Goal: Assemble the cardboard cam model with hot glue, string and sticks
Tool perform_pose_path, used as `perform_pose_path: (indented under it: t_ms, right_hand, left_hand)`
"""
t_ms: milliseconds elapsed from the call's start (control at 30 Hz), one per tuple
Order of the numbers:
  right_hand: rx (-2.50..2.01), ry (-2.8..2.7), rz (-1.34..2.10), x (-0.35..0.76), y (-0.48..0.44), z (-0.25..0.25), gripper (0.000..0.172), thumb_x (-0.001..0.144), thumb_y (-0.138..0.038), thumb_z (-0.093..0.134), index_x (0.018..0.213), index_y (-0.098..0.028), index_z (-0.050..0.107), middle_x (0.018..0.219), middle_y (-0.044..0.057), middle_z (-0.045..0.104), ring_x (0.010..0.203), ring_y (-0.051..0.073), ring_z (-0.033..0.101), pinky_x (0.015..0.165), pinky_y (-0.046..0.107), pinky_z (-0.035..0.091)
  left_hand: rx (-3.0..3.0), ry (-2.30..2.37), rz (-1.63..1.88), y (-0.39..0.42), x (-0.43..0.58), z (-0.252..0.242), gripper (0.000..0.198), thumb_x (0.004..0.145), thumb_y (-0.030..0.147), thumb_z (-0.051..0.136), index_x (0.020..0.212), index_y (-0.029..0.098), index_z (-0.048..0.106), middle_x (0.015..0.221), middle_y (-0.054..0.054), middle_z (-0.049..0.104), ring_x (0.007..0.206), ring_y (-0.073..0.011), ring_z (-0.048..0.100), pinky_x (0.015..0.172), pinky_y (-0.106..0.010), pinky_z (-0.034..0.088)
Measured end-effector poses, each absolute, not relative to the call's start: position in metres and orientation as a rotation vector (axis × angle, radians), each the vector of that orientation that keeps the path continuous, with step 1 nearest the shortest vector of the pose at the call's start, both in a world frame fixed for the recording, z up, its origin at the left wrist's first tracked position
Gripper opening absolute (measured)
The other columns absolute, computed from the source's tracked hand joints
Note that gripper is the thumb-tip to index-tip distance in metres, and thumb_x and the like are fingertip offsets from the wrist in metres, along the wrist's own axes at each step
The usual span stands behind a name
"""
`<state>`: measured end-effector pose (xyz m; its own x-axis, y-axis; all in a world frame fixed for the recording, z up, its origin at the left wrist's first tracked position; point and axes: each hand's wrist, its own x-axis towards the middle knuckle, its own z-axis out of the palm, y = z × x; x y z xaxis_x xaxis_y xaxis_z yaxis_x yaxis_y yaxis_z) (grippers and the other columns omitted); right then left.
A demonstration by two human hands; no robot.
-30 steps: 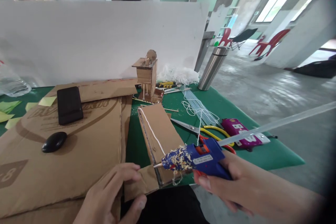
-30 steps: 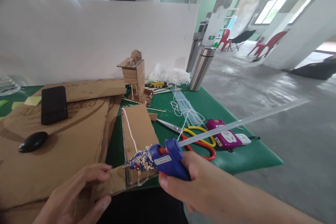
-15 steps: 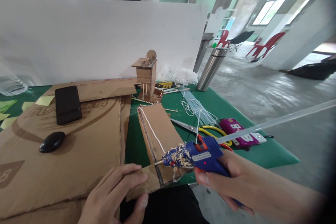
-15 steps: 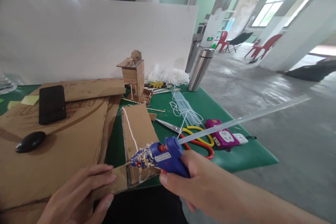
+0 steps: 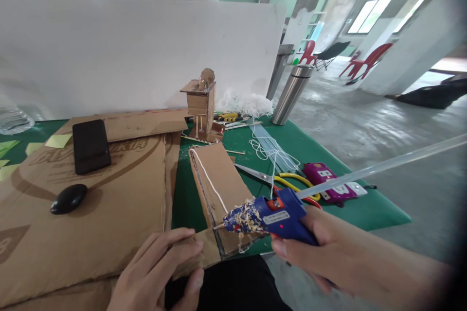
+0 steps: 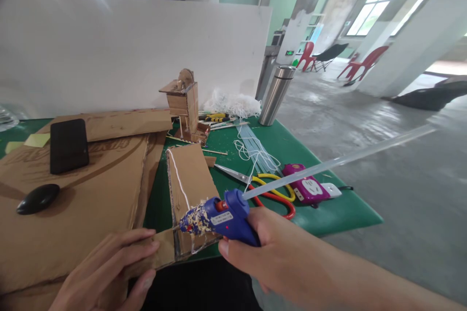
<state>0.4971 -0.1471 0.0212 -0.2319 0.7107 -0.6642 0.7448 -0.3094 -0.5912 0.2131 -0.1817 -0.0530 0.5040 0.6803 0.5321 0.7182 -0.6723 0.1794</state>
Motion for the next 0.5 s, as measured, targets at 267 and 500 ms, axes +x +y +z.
perform_pose_path:
  t_ms: [267, 500]
  right_hand:
    - [1.949, 1.875, -1.490, 0.512, -0.149, 0.007, 0.040, 0.089, -0.061, 0.052, 0.093, -0.021, 0.057, 0.065, -0.001, 0.061, 0.055, 0.012, 0.052, 0.049, 0.020, 0.040]
    - [1.983, 1.956, -1.422, 0.511, -0.152, 0.015, 0.039, 0.091, -0.059, 0.050, 0.096, -0.022, 0.062, 0.070, 0.000, 0.062, 0.057, 0.012, 0.056, 0.047, 0.019, 0.039]
  left_hand:
    - [-2.655, -1.230, -0.888, -0.181, 0.214, -0.053, 0.028, 0.083, 0.021, 0.064, 0.111, 0.023, 0.060, 0.104, -0.005, 0.073, 0.094, -0.0147, 0.073, 0.078, -0.021, 0.061]
    - [-2.641, -1.214, -0.926, -0.182, 0.214, -0.054, 0.027, 0.084, 0.020, 0.063, 0.111, 0.023, 0.060, 0.103, -0.005, 0.072, 0.095, -0.0142, 0.072, 0.078, -0.020, 0.060]
